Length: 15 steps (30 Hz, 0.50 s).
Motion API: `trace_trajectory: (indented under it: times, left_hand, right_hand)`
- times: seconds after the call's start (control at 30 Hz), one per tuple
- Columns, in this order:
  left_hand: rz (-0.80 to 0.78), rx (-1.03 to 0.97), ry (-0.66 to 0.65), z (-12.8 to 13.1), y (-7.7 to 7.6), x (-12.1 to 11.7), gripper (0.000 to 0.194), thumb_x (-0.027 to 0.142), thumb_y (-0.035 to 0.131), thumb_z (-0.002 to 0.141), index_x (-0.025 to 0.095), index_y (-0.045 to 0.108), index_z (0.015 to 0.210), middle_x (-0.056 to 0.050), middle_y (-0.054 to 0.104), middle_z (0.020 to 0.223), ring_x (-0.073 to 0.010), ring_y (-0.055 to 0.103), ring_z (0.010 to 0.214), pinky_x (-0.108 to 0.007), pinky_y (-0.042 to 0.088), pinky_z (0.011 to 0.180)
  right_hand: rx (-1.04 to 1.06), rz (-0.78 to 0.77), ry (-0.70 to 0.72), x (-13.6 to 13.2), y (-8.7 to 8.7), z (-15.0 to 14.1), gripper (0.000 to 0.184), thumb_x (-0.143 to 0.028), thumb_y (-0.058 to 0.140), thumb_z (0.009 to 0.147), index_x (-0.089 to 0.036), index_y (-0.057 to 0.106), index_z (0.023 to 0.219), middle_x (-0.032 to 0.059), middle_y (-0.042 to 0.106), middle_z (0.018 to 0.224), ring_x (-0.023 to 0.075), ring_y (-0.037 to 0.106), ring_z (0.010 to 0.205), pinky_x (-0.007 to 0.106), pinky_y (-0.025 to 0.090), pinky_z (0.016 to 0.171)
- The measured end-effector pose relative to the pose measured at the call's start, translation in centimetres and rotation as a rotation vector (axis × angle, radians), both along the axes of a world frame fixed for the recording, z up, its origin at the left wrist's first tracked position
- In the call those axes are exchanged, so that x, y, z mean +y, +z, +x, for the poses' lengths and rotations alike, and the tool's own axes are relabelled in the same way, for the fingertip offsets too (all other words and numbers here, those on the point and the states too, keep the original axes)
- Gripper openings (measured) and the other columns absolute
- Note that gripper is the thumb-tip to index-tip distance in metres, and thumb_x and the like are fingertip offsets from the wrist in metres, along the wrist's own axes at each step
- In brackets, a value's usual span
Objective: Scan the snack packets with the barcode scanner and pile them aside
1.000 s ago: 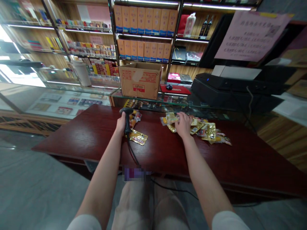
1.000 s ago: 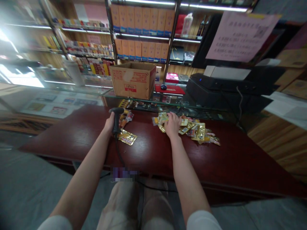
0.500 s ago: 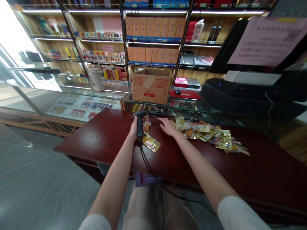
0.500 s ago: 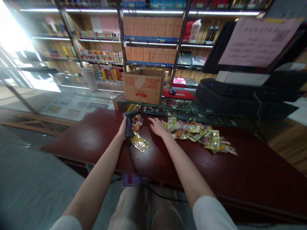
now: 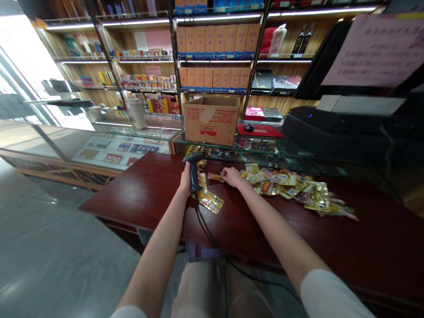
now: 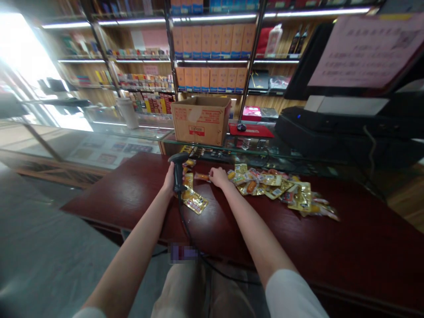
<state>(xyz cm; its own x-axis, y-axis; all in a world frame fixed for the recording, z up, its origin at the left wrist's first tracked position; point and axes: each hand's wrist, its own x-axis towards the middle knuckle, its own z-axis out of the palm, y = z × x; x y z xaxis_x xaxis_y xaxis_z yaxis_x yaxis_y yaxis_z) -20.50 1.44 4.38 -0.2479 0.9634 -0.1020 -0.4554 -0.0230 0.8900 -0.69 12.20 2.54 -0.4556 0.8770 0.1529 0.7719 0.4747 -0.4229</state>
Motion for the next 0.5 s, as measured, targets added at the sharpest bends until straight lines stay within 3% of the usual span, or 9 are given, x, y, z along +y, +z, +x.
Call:
trace_trajectory:
  times: [0.1,0.23,0.3,0.5]
  left_hand:
    - [0.032,-0.030,0.021,0.8,0.2,-0.1,0.062,0.072,0.049,0.086,0.012,0.061,0.095,0.002,0.057,0.057,-0.0080,0.050,0.040,-0.019,0.038,0.039]
    - [0.027,0.024,-0.029,1.4,0.7,-0.5,0.063,0.071,0.053,0.084,0.010,0.063,0.096,0.000,0.058,0.056,-0.0091,0.052,0.040,-0.019,0.039,0.039]
    - [0.040,0.042,-0.082,1.7,1.0,-0.8,0.063,0.071,0.051,0.086,0.010,0.063,0.097,0.000,0.058,0.056,-0.0094,0.051,0.040,-0.020,0.038,0.039]
    - [0.093,0.127,-0.312,2.6,1.2,-1.3,0.066,0.072,0.052,0.085,0.009,0.064,0.101,-0.001,0.057,0.057,-0.0100,0.051,0.042,-0.020,0.037,0.041]
  right_hand:
    - [0.329,-0.120,0.039,0.2,-1.0,3.2,0.018,-0.021,0.072,0.073,-0.018,0.066,0.090,0.0047,0.070,0.092,0.0204,0.065,0.089,0.037,0.050,0.088]
    - [0.812,-0.223,0.034,-0.3,-2.5,5.2,0.066,-0.027,0.082,0.060,-0.023,0.057,0.121,0.0017,0.069,0.096,0.0187,0.067,0.087,0.039,0.052,0.090]
    - [0.945,-0.244,0.015,-0.7,-2.9,5.3,0.079,-0.027,0.087,0.053,-0.025,0.054,0.125,0.0009,0.068,0.096,0.0187,0.067,0.088,0.041,0.052,0.093]
    - [1.140,-0.485,0.049,-1.4,-2.3,4.9,0.053,-0.033,0.090,0.053,-0.022,0.062,0.096,-0.0018,0.067,0.080,0.0181,0.066,0.073,0.038,0.060,0.073]
